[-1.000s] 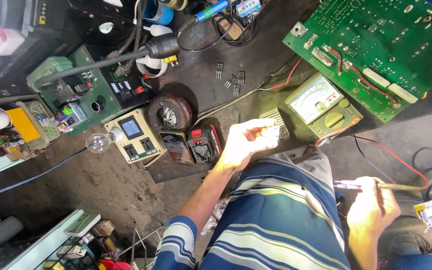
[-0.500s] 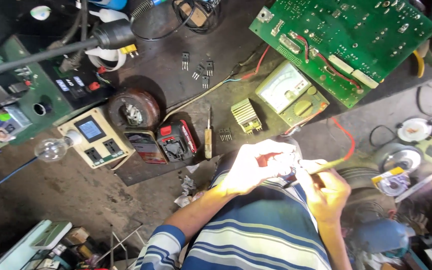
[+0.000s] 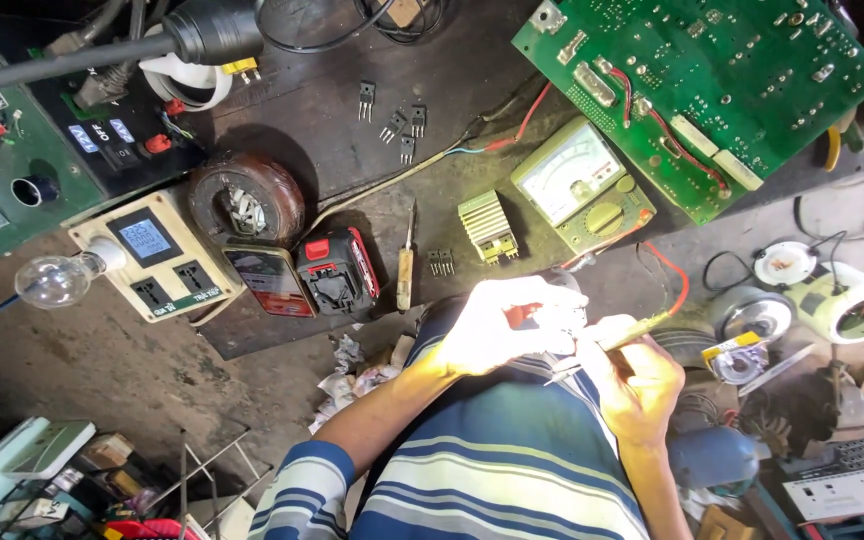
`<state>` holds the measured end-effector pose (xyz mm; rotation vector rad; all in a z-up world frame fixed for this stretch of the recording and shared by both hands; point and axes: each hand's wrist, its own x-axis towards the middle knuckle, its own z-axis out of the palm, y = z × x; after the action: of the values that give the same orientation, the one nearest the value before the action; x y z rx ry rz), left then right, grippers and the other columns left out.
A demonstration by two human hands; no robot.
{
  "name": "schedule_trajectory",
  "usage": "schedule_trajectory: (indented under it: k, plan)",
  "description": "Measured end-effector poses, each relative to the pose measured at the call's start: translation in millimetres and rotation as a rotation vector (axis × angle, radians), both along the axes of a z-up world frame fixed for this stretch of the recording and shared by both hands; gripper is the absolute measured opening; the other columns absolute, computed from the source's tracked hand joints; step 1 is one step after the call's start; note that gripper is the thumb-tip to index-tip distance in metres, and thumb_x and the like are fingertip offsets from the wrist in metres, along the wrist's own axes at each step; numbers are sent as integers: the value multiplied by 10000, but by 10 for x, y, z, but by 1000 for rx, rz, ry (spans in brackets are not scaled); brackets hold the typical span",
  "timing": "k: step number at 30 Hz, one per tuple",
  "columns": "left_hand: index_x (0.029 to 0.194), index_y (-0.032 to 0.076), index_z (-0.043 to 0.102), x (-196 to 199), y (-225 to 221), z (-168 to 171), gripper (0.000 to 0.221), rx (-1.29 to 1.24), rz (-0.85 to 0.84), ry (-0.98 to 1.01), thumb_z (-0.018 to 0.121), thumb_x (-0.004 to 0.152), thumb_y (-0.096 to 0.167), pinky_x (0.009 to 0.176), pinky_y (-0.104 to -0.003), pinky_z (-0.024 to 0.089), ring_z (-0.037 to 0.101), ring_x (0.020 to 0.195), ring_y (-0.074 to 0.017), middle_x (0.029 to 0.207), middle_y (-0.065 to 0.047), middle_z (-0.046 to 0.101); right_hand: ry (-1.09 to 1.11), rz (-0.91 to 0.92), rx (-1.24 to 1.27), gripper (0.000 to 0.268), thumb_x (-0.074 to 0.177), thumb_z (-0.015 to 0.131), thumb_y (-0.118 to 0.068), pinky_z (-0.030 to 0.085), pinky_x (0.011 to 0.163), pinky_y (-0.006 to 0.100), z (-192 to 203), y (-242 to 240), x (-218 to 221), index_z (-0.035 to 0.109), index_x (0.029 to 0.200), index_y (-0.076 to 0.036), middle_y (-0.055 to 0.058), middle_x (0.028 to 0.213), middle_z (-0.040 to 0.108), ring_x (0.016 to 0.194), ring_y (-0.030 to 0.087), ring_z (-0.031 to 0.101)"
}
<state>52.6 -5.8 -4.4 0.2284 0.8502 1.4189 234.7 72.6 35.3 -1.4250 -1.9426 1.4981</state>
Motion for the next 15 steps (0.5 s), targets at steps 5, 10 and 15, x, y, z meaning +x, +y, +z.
schedule_trajectory:
  k: [5,10,15]
  plan:
    - [1244,89,707,-13,4,-66,394,55,-44,143,835,876,150,970,-309,578,675,967,-116,1111,-46,753,43,-4,-26,61,903,696,53,521,752,270,72,23,-84,671,855,26,99,878,656,823,177,627]
    - [1292,50,670,-24,99,12,388,103,-67,3,788,929,117,958,-325,616,726,954,-157,1063,-73,746,-36,-71,-5,67,900,691,53,492,693,237,125,3,-91,660,853,16,80,901,644,785,135,598]
    - [1297,48,693,18,163,-3,466,-34,-157,51,820,863,161,960,-293,634,727,994,-116,1125,-74,766,-45,-133,42,83,906,646,98,512,775,265,176,1,-89,643,860,30,75,882,634,808,151,599]
